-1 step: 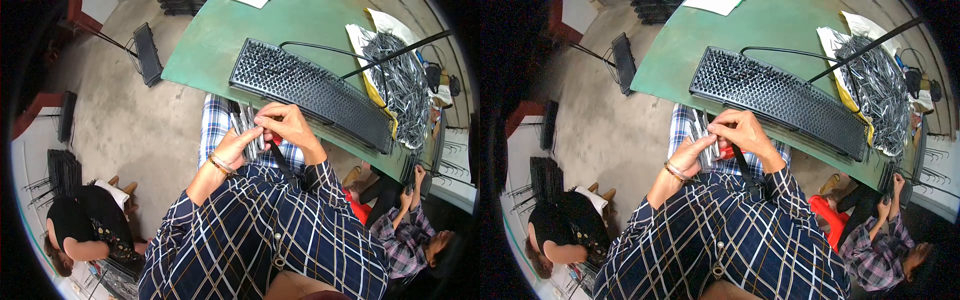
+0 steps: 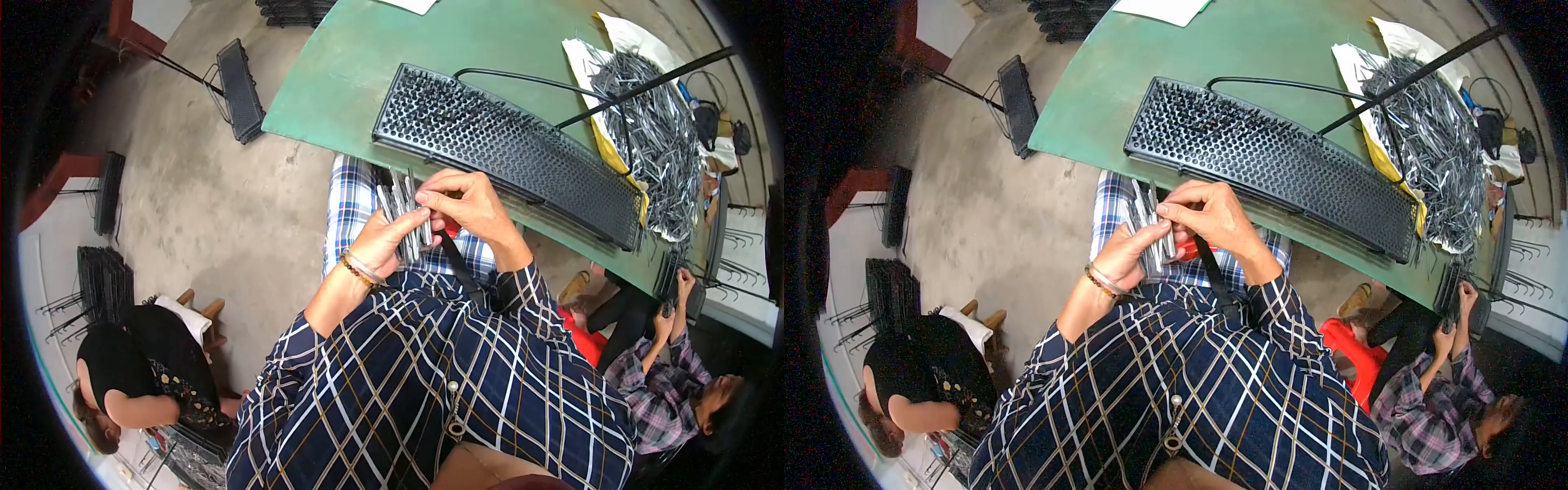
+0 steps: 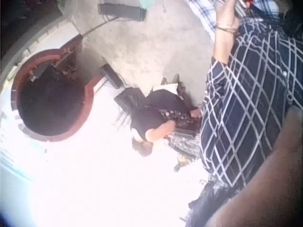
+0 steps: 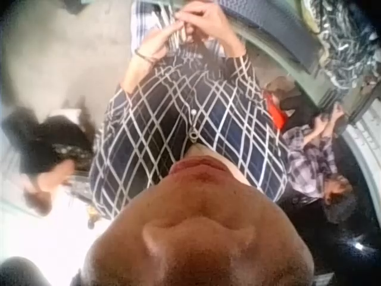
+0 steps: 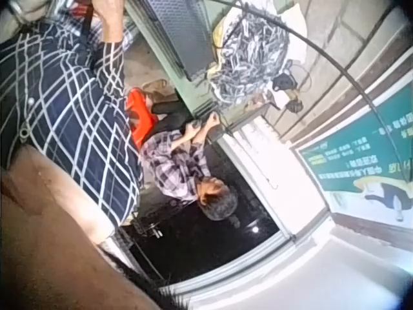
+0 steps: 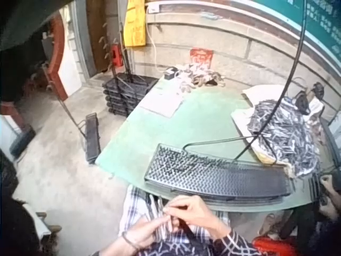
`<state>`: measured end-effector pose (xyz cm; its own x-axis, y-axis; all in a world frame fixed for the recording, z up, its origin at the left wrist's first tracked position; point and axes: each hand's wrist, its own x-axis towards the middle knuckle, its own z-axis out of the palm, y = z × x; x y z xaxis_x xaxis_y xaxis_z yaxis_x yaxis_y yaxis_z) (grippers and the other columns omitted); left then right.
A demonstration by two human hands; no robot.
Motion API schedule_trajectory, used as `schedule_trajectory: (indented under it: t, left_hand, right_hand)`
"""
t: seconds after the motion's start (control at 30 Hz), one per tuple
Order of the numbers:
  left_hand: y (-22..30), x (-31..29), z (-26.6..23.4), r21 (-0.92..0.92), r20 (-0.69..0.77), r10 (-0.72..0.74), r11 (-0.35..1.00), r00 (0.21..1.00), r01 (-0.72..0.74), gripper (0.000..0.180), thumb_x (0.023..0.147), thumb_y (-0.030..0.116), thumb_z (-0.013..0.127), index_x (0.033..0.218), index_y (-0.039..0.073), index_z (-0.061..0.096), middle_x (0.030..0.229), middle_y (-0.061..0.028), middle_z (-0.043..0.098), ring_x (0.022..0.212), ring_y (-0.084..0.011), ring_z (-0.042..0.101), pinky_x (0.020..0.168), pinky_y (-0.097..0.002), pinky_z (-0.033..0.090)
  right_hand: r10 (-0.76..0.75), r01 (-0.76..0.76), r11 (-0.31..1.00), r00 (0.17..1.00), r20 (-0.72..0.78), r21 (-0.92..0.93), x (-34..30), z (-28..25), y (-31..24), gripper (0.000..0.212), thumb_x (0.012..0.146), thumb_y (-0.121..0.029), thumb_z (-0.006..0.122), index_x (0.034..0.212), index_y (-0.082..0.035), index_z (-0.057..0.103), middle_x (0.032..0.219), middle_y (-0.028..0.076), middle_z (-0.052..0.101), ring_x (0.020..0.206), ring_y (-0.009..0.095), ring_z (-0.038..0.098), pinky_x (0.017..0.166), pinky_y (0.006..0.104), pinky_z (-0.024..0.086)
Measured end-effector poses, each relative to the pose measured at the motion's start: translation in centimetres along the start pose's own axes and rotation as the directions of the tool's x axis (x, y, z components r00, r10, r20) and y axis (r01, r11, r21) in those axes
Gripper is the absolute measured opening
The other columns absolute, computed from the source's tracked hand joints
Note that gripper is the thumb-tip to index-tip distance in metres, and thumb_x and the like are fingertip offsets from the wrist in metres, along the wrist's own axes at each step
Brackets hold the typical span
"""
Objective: Inserting small metal pins into a perforated tray for assembly.
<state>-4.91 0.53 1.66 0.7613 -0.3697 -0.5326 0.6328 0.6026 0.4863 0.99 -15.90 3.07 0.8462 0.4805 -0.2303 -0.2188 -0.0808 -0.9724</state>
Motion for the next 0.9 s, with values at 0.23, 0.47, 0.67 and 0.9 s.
schedule_trajectory:
  t: [0.23,0.47,0.67,0.9]
  left_hand:
    - [-0.6,1.1,0.3,0.071,-0.052,0.025,0.997,0.998,-0.022,0.02,0.087,0.01,0.061,0.106,0.003,0.059,0.09,-0.007,0.065,0.08,-0.016,0.065,0.066,-0.0301,0.057]
    - [-0.3,2.0,1.1,0.161,-0.057,0.059,0.986,0.997,-0.05,0.017,0.086,0.008,0.062,0.101,0.002,0.061,0.089,-0.0078,0.065,0.076,-0.0151,0.064,0.062,-0.0276,0.055]
    - [-0.7,2.6,1.2,0.172,-0.079,0.034,0.985,0.996,-0.02,0.018,0.085,0.006,0.062,0.101,0.0,0.061,0.089,-0.0081,0.066,0.074,-0.0152,0.064,0.062,-0.027,0.055]
    - [-0.7,3.0,0.4,0.251,-0.028,0.076,0.966,0.997,-0.067,0.018,0.086,0.008,0.06,0.103,0.001,0.06,0.091,-0.0074,0.065,0.078,-0.0166,0.065,0.062,-0.0276,0.056]
  right_hand:
    - [0.125,-0.105,0.982,0.984,-0.127,0.155,-0.6,-0.3,0.9,0.018,0.084,-0.014,0.067,0.086,0.004,0.066,0.066,0.004,0.062,0.054,0.007,0.057,0.048,0.0202,0.046]
    - [-0.029,0.056,0.995,0.956,-0.29,0.084,-0.2,-1.5,1.6,0.018,0.085,-0.015,0.067,0.091,0.002,0.066,0.07,0.005,0.065,0.056,0.007,0.057,0.05,0.02,0.046]
    - [-0.019,0.018,1.0,0.965,-0.263,-0.005,-0.6,-1.7,0.9,0.019,0.081,-0.016,0.071,0.088,0.001,0.069,0.067,0.002,0.063,0.056,0.006,0.055,0.049,0.0195,0.045]
    - [-0.066,0.054,0.997,0.972,-0.226,-0.06,-0.7,-2.1,1.6,0.019,0.083,-0.015,0.068,0.088,0.003,0.068,0.072,0.005,0.066,0.062,0.007,0.06,0.056,0.0212,0.049]
